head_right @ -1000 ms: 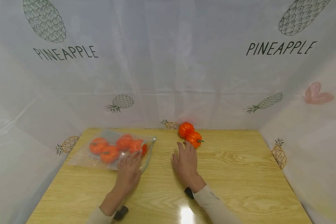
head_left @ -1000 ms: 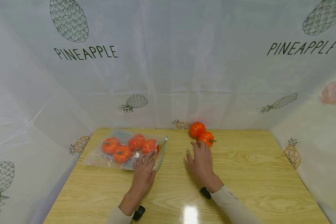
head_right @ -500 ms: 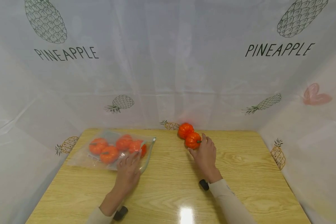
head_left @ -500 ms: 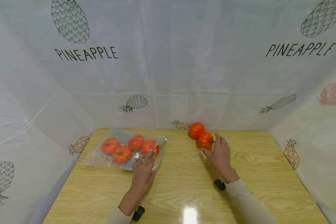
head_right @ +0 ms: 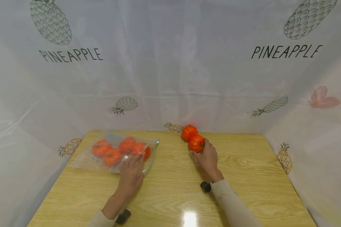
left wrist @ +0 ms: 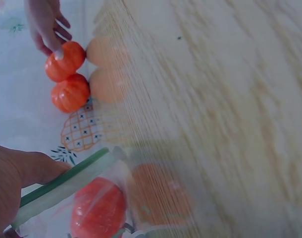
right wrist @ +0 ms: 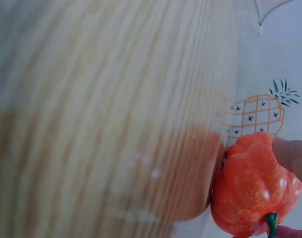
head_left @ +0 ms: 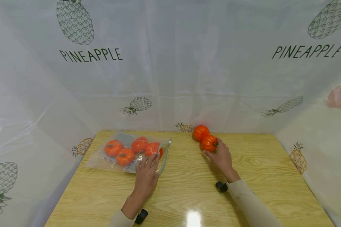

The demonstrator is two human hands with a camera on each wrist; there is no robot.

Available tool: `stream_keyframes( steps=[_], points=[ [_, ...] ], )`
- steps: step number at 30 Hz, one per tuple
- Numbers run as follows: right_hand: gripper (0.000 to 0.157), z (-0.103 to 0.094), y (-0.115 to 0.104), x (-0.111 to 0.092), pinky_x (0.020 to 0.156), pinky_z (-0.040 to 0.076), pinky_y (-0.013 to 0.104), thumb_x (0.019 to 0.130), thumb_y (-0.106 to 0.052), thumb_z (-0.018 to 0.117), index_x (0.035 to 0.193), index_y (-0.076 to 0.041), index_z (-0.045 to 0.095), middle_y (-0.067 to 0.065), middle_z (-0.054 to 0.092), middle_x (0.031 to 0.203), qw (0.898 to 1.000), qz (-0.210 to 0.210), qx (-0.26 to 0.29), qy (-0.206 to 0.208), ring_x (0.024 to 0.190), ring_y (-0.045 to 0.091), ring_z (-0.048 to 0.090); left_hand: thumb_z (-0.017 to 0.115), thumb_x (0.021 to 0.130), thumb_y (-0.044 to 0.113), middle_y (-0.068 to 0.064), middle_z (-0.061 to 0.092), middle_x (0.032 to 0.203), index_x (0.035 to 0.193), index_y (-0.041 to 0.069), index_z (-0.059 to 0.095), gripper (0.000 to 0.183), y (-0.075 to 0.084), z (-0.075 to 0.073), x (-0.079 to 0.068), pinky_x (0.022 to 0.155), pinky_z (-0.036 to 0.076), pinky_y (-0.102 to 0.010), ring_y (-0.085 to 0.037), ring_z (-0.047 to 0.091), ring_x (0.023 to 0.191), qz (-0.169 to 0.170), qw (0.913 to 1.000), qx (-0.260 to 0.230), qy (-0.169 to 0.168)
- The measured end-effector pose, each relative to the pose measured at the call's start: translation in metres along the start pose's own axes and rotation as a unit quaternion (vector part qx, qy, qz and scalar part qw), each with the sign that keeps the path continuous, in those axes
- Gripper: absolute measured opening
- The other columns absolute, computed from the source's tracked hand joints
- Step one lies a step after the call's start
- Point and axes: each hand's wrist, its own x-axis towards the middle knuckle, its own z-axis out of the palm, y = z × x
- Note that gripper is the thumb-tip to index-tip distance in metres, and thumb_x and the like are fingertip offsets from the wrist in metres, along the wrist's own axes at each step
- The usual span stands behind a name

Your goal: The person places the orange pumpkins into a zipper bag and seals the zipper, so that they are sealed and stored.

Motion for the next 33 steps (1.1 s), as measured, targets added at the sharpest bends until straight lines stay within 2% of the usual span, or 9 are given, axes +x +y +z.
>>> stream_keyframes(
  steps=[10,17,22,25,28,33],
  points=[
    [0.082,0.003,0.002,0.004,0.096,0.052,0.062,0.088,-0.024,0.088,0.144,0.018,0.044,0.041,0.059,0.133,1.000,0.002,0.015,0.017,0.116,0.054,0.062,0.096,0.069,0.000,-0.009,0.056,0.140,0.146,0.002,0.063,0.084,0.000,0.001,-0.001,0.092,0.040,-0.056,-0.035,0.048,0.123,0.000,1.0000,0.004,-0.003],
    [0.082,0.004,0.003,0.005,0.101,0.050,0.064,0.088,-0.024,0.088,0.146,0.017,0.045,0.040,0.059,0.135,1.000,0.005,0.013,0.020,0.121,0.055,0.061,0.097,0.069,0.001,-0.009,0.055,0.142,0.148,0.004,0.061,0.087,0.000,0.000,-0.001,0.094,0.040,-0.056,-0.035,0.048,0.123,0.002,0.9999,0.010,-0.002],
    [0.082,0.003,-0.003,-0.003,0.101,0.048,0.065,0.088,-0.024,0.088,0.145,0.016,0.046,0.039,0.059,0.135,1.000,0.003,0.015,0.020,0.122,0.056,0.058,0.097,0.067,0.001,-0.009,0.055,0.142,0.148,0.004,0.061,0.088,-0.001,0.001,-0.001,0.093,0.040,-0.055,-0.035,0.048,0.122,0.007,0.9999,0.010,0.006],
    [0.081,0.003,-0.011,-0.015,0.098,0.049,0.063,0.087,-0.023,0.089,0.145,0.014,0.047,0.036,0.060,0.134,0.999,-0.014,0.029,0.015,0.119,0.053,0.059,0.097,0.067,0.000,-0.009,0.055,0.142,0.148,0.003,0.061,0.088,-0.001,0.001,0.000,0.093,0.039,-0.055,-0.035,0.048,0.123,0.008,0.9999,0.007,0.007],
    [0.079,0.006,-0.023,-0.029,0.095,0.049,0.062,0.085,-0.020,0.090,0.144,0.014,0.050,0.032,0.063,0.129,0.998,-0.049,0.039,0.010,0.115,0.049,0.060,0.096,0.068,-0.002,-0.010,0.055,0.142,0.148,0.003,0.060,0.088,-0.001,0.001,0.001,0.093,0.039,-0.055,-0.035,0.047,0.123,0.007,1.0000,0.004,0.005],
    [0.077,0.023,-0.048,-0.050,0.097,0.049,0.062,0.081,-0.021,0.093,0.140,0.012,0.054,0.027,0.066,0.127,0.994,-0.104,0.027,-0.014,0.113,0.047,0.062,0.095,0.069,-0.003,-0.010,0.056,0.142,0.147,0.002,0.061,0.085,0.000,0.001,0.002,0.093,0.038,-0.056,-0.035,0.047,0.122,0.005,1.0000,0.000,0.002]
  ],
)
